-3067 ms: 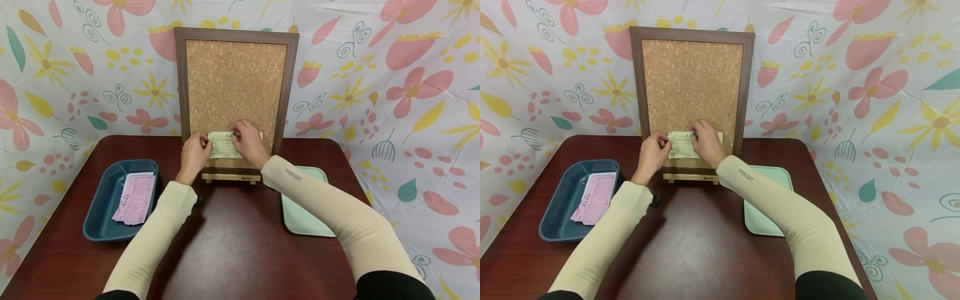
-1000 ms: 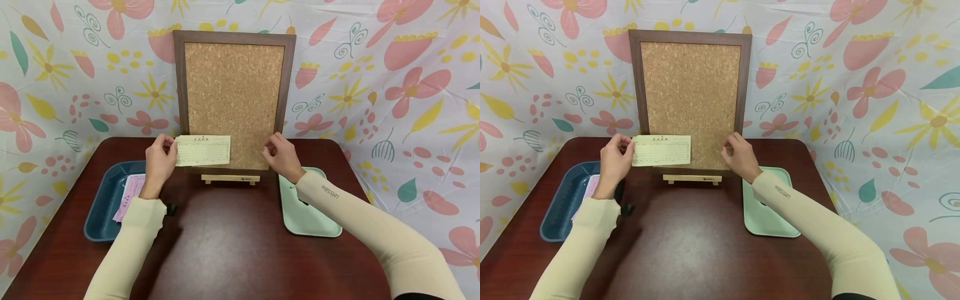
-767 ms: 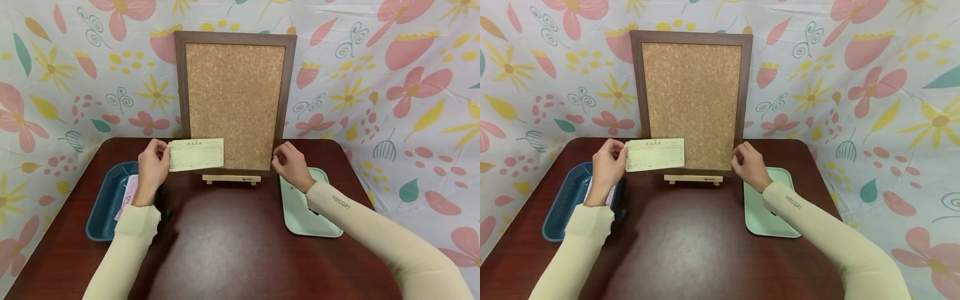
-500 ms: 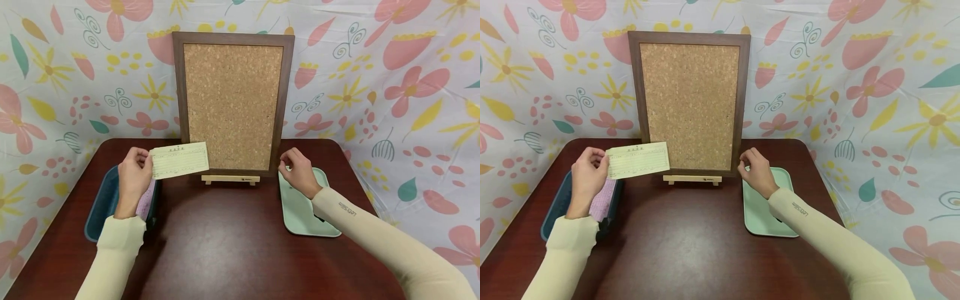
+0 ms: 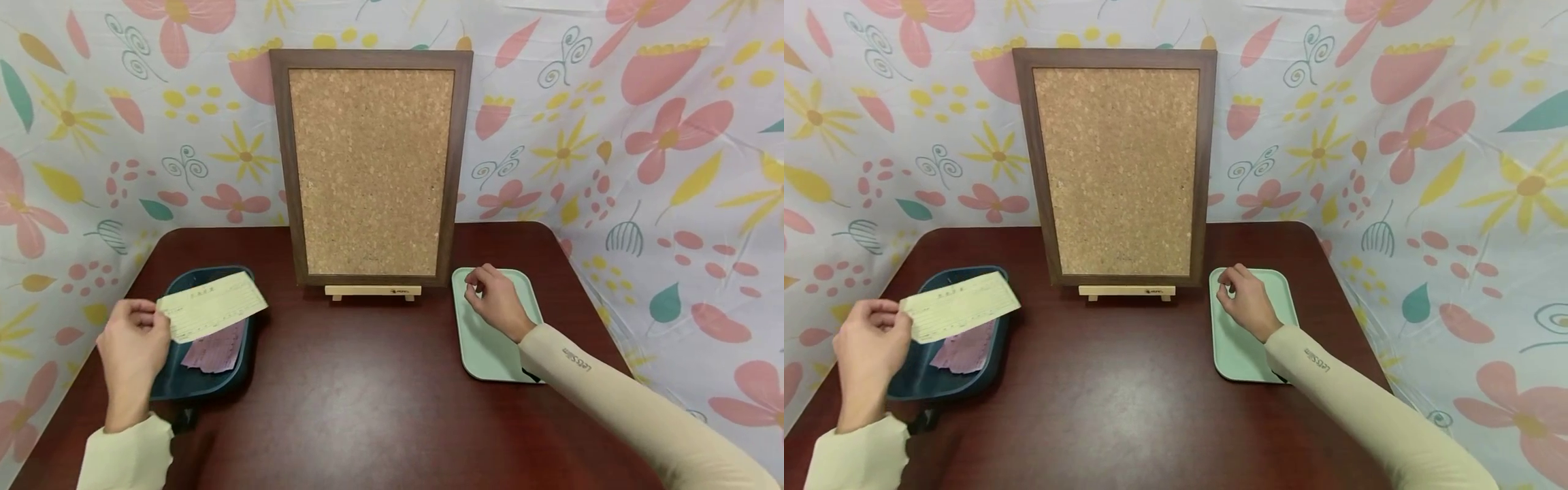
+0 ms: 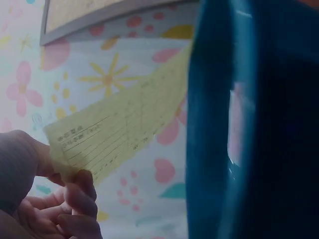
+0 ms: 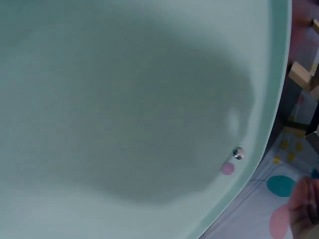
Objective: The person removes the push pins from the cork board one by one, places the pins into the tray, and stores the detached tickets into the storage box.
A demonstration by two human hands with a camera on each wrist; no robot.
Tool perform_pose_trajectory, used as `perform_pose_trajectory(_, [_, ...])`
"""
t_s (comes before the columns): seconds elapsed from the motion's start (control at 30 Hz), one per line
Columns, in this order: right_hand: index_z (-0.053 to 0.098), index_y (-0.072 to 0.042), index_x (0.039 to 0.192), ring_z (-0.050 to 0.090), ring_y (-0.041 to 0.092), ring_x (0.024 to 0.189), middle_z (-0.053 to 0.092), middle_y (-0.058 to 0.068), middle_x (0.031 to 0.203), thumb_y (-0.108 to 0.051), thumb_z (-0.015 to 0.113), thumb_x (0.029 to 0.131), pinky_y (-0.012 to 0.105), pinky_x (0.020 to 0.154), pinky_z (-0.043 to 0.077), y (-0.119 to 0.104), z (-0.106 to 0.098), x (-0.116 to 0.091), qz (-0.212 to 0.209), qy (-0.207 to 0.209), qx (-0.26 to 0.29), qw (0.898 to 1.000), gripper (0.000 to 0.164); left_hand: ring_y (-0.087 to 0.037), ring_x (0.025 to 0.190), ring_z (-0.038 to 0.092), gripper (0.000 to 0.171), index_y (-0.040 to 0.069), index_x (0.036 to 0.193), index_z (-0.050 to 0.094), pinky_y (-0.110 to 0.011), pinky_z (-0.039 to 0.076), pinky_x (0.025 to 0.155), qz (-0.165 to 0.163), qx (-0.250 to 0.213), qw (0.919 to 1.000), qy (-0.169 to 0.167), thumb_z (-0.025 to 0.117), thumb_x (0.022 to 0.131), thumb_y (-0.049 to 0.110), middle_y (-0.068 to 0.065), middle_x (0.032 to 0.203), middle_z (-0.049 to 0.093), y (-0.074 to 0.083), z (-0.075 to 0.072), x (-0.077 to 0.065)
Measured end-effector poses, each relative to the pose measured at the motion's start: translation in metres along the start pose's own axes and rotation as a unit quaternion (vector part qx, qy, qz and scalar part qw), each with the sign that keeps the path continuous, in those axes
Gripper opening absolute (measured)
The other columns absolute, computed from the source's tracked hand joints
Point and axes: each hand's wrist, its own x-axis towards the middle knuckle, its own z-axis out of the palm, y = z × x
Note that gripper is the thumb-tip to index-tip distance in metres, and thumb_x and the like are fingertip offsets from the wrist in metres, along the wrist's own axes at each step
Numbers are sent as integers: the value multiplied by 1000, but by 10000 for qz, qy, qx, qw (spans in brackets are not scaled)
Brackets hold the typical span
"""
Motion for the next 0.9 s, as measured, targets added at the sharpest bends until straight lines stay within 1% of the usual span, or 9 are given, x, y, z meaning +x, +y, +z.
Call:
perform_pose_trajectory(0.13, [60,-8,79,53,15,65,53,2,76,1,63,76,32,58,44,3,1,-8,236,-450,-88,9987,10,-31,71,54,26,-1,107,55,-34,35,59,-268,83,9993,245,52,86,15,-19,83,65,-18,-8,-7])
perform_pose_trajectory(0.27, [61,-8,78,54,14,65,54,2,76,0,64,76,33,58,45,6,3,-14,510,-954,-121,9941,9,-37,72,53,21,-2,100,57,-45,37,71,-340,41,9969,707,51,84,11,-17,70,61,-29,-6,-13])
perform_pose_trajectory(0.33, [62,-7,79,55,14,65,54,2,76,0,64,77,33,59,45,6,4,-17,662,-1219,-143,9902,7,-40,76,53,20,-3,96,60,-51,35,78,-352,65,9971,675,51,84,11,-19,71,61,-33,-3,-17])
perform_pose_trajectory(0.43, [62,-6,79,54,15,65,54,1,74,-1,64,77,32,58,45,7,5,-19,840,-1539,-215,9843,5,-43,80,54,22,-5,95,63,-55,35,81,-371,235,9988,233,52,85,11,-22,78,63,-36,3,-22])
perform_pose_trajectory(0.57, [62,-5,77,53,14,64,54,1,72,0,64,77,32,58,44,8,7,-24,959,-1788,-281,9788,5,-43,82,55,24,-7,96,64,-55,38,77,-122,611,9955,-708,53,87,13,-25,85,64,-35,7,-26])
perform_pose_trajectory(0.67, [62,-6,76,52,14,63,54,1,72,0,65,76,31,58,43,8,8,-26,991,-1857,-297,9772,7,-42,80,54,27,-7,98,65,-54,40,72,100,885,9862,-1394,53,88,15,-25,88,64,-33,5,-26])
perform_pose_trajectory(0.77, [61,-7,76,51,14,63,53,1,72,0,65,76,31,58,43,9,9,-28,983,-1877,-285,9769,9,-39,77,54,32,-8,104,64,-51,39,67,263,1140,9745,-1914,50,90,17,-25,89,64,-31,2,-25])
perform_pose_trajectory(0.87, [61,-6,76,51,14,64,53,1,72,-1,64,77,32,59,43,8,9,-27,970,-1900,-303,9765,7,-44,80,53,38,-7,114,61,-54,38,66,162,1439,9644,-2211,48,91,20,-31,102,60,-25,-3,-23])
perform_pose_trajectory(0.9, [61,-6,77,51,15,64,53,1,73,-1,64,77,33,59,43,7,9,-27,967,-1858,-333,9773,6,-46,81,53,38,-5,116,61,-54,38,65,178,1487,9646,-2169,48,91,21,-33,104,59,-22,-5,-23])
